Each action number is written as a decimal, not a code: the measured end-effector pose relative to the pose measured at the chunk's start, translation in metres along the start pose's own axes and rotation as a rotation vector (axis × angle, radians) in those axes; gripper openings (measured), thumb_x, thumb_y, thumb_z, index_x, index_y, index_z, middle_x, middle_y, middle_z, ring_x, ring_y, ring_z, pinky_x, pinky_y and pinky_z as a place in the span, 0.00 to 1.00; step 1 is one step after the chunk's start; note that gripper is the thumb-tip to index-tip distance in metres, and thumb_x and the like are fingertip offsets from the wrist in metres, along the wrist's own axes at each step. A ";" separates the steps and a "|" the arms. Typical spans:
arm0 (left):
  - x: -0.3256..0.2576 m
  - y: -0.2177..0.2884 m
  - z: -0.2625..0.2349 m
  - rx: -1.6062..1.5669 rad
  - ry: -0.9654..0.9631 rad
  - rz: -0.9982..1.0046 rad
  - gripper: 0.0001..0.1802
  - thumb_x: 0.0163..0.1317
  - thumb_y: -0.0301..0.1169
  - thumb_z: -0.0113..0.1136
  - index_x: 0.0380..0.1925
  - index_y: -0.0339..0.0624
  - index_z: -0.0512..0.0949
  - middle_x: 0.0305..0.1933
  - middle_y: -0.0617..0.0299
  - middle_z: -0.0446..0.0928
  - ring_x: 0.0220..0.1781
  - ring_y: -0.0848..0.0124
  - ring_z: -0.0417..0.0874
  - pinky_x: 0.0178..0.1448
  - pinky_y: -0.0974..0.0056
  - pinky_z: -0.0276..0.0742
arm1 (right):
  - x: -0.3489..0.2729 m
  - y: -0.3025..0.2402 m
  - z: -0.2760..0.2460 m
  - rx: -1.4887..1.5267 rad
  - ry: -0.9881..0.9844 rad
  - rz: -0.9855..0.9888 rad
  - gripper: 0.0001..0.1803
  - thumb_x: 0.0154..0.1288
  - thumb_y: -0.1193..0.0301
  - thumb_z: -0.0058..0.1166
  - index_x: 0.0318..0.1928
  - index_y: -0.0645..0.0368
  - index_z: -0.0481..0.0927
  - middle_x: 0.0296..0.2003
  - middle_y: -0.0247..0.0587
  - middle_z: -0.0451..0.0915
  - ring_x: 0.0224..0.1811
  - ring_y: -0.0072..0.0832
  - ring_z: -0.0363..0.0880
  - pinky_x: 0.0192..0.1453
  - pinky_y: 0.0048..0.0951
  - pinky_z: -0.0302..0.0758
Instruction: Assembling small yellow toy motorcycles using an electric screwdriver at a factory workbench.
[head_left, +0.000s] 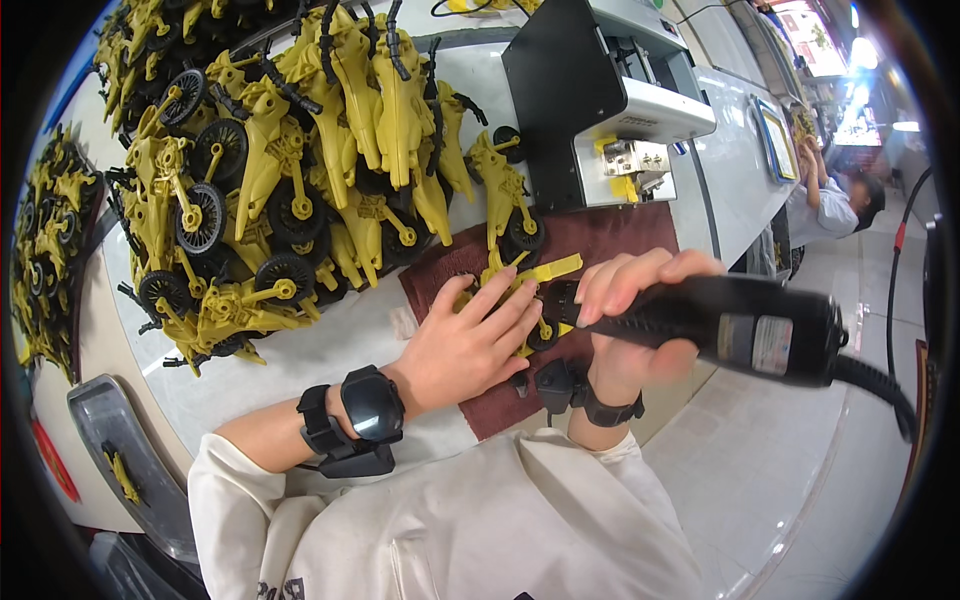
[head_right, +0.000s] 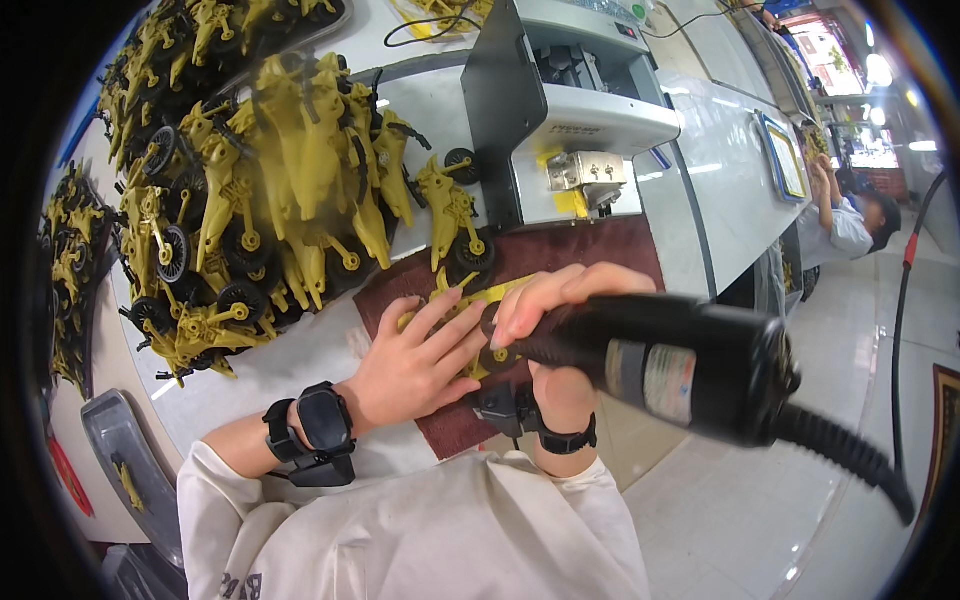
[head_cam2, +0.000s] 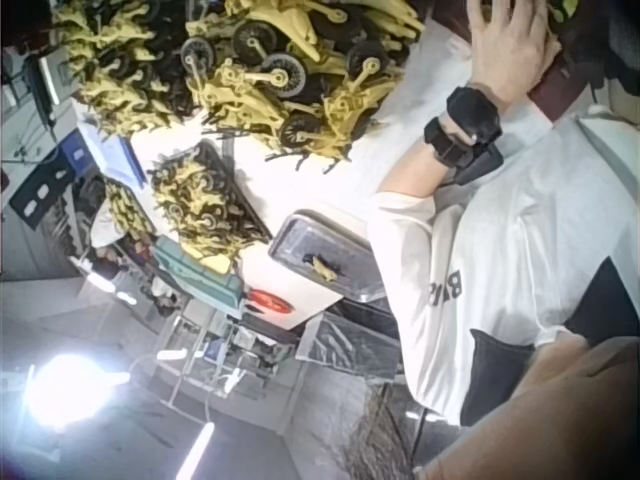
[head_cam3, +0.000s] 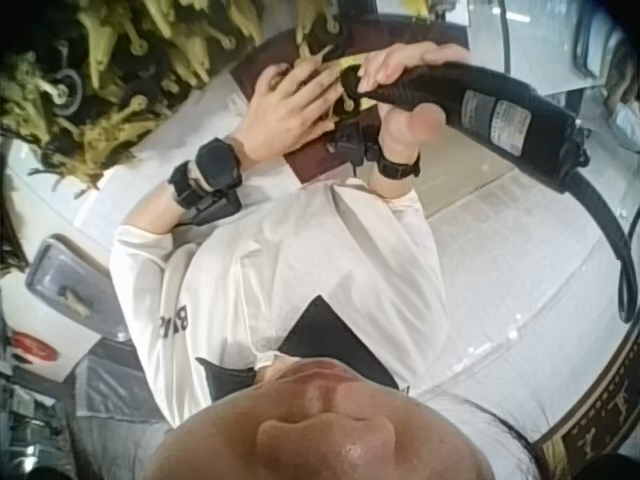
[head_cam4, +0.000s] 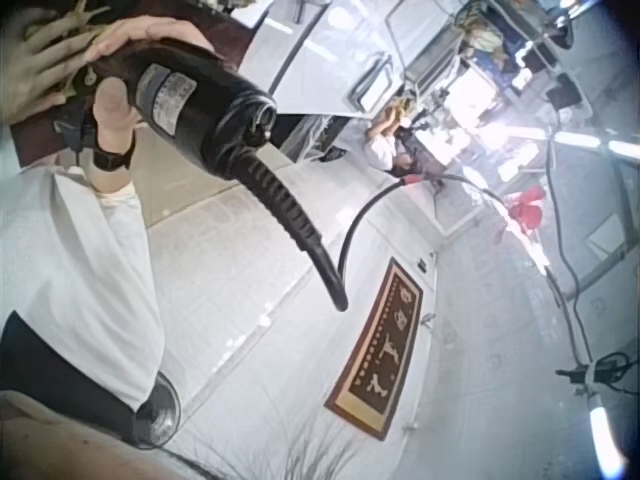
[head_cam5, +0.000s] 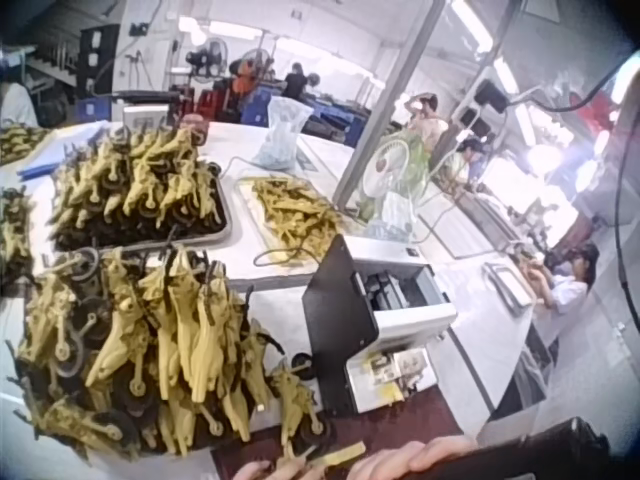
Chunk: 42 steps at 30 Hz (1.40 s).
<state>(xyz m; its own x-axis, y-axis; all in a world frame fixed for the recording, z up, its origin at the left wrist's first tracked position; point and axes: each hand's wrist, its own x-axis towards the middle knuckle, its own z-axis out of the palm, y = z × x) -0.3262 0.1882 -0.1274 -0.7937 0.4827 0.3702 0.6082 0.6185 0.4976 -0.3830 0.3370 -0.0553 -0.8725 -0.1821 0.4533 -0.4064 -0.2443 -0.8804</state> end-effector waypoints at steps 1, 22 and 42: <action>0.000 0.000 0.000 0.004 0.002 0.000 0.27 0.52 0.42 0.63 0.50 0.41 0.75 0.60 0.57 0.69 0.65 0.61 0.65 0.58 0.53 0.62 | -0.002 0.001 0.001 -0.025 -0.015 -0.017 0.35 0.58 0.42 0.55 0.48 0.59 0.60 0.25 0.43 0.72 0.19 0.32 0.72 0.24 0.31 0.70; -0.001 0.006 -0.003 0.046 -0.128 -0.022 0.31 0.55 0.46 0.60 0.57 0.43 0.69 0.68 0.56 0.59 0.73 0.53 0.53 0.70 0.44 0.50 | 0.025 -0.038 -0.007 0.042 0.071 -0.236 0.40 0.59 0.41 0.47 0.56 0.64 0.62 0.21 0.41 0.71 0.16 0.31 0.69 0.24 0.33 0.69; -0.007 0.002 0.001 0.019 -0.131 -0.035 0.29 0.56 0.46 0.58 0.55 0.44 0.70 0.61 0.56 0.66 0.72 0.54 0.54 0.69 0.44 0.52 | 0.004 0.003 0.025 -0.066 -0.202 -0.084 0.33 0.59 0.49 0.59 0.50 0.59 0.59 0.28 0.45 0.74 0.23 0.35 0.75 0.31 0.36 0.73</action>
<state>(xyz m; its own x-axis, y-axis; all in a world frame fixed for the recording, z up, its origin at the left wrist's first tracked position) -0.3192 0.1864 -0.1297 -0.8072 0.5366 0.2461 0.5809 0.6477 0.4930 -0.3812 0.3121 -0.0521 -0.7656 -0.3527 0.5381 -0.4977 -0.2052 -0.8427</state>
